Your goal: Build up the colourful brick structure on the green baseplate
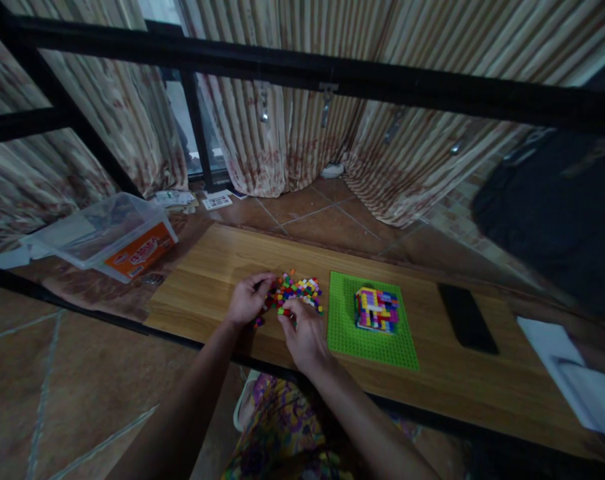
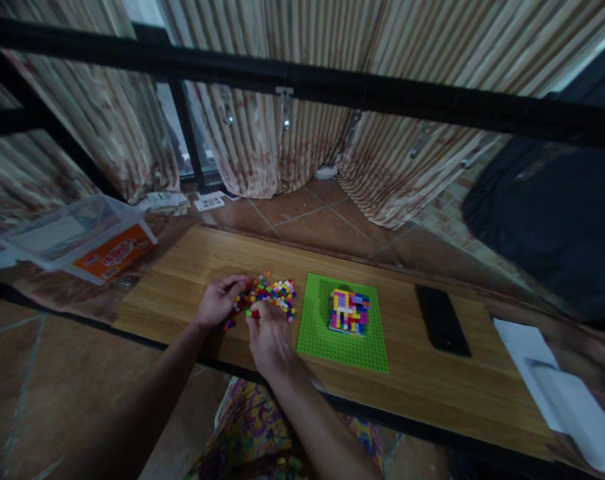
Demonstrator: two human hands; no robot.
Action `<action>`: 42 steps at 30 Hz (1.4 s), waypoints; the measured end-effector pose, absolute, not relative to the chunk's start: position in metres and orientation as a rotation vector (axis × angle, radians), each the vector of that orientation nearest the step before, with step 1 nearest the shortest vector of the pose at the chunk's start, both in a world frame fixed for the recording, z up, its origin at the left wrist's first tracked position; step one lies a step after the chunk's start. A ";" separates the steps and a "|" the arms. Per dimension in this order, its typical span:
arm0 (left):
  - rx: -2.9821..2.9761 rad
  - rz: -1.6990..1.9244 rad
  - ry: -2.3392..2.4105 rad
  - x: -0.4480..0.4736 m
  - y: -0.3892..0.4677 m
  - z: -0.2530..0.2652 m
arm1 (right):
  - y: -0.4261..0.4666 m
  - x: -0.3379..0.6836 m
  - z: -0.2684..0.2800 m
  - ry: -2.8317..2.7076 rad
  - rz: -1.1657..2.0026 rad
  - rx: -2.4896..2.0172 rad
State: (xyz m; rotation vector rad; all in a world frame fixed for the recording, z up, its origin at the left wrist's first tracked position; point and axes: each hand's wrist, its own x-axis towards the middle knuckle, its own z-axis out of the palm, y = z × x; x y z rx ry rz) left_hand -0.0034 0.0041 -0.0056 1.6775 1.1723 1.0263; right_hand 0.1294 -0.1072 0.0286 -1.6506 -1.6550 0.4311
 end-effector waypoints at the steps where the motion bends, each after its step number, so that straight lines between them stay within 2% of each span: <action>1: 1.677 1.023 1.184 -0.004 0.004 -0.005 | -0.110 0.132 0.030 -1.588 0.483 -1.636; 17: 1.678 1.005 1.230 -0.005 0.008 -0.007 | -0.127 0.153 0.035 -1.421 0.708 -1.667; 32: 1.675 1.007 1.225 -0.004 0.006 -0.006 | -0.109 0.152 0.020 -1.305 0.701 -1.737; 42: 1.675 1.004 1.231 -0.005 0.007 -0.009 | -0.134 0.175 0.040 -1.224 0.773 -1.658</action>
